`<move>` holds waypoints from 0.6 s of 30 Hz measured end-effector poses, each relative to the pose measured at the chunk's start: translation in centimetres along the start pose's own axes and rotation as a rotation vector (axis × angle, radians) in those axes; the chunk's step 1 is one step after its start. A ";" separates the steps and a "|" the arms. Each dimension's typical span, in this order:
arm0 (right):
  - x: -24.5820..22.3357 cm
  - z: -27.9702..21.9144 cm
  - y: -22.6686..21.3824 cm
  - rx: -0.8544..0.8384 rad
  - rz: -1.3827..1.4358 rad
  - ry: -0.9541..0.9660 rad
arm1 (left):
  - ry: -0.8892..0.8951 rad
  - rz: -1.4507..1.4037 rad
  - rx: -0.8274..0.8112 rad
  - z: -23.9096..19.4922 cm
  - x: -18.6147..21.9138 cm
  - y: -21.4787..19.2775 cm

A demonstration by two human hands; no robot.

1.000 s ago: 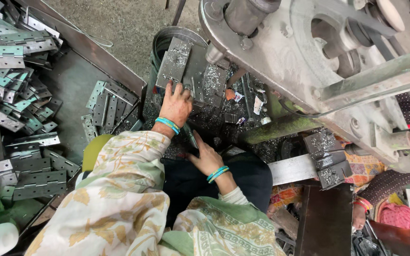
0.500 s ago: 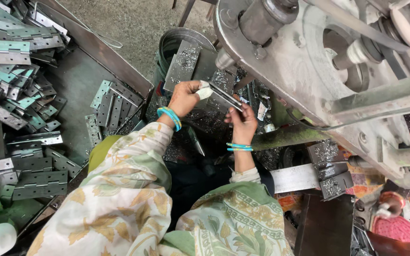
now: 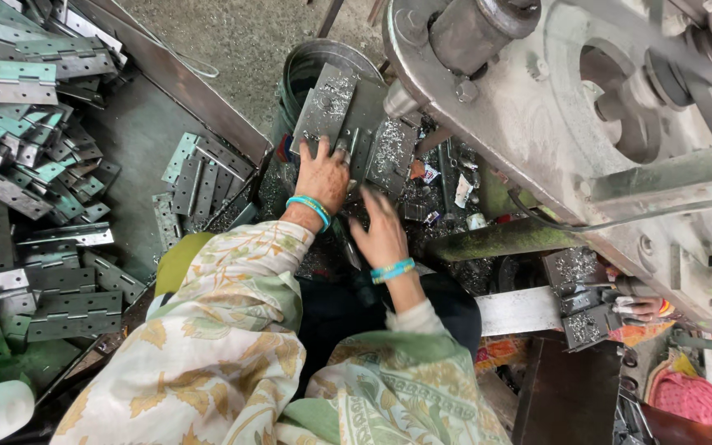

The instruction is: The person is operating a manual punch press to punch holes in metal hinge components. They pick up a hinge from a pile, position it under the press, and pull the handle to complete the punching before placing the item aside.

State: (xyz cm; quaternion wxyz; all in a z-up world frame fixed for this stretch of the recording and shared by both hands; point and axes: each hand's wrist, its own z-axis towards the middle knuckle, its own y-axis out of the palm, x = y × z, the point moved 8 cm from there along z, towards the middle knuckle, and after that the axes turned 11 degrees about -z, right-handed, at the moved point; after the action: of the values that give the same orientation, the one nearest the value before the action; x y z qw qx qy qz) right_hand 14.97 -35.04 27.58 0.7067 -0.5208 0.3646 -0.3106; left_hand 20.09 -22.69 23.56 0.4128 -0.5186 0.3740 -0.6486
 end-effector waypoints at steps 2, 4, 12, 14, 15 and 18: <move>-0.5 -3.3 0.0 -0.148 -0.041 0.015 | 0.001 -0.018 0.080 0.6 0.0 0.0; -1.1 -6.1 0.8 -0.274 -0.087 0.021 | 0.000 0.025 0.082 1.3 -0.2 0.3; -0.4 -11.8 7.0 -0.294 -0.115 0.263 | 0.015 0.011 0.079 1.7 -0.4 0.3; 0.2 -11.6 7.4 -0.274 -0.060 0.276 | 0.013 0.018 0.045 1.7 -0.5 0.6; 0.2 -12.0 7.3 -0.267 -0.031 0.293 | 0.019 0.009 0.103 1.5 -0.4 0.4; 0.1 -10.7 6.3 -0.335 0.003 0.224 | 0.023 0.009 0.186 1.6 -0.7 -0.2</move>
State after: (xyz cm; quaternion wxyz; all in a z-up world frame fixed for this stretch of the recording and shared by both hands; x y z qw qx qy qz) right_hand 6.42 -38.88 19.42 0.5659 -0.5927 0.4882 -0.3004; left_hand 21.71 -22.00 23.80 0.4577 -0.4690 0.3191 -0.6846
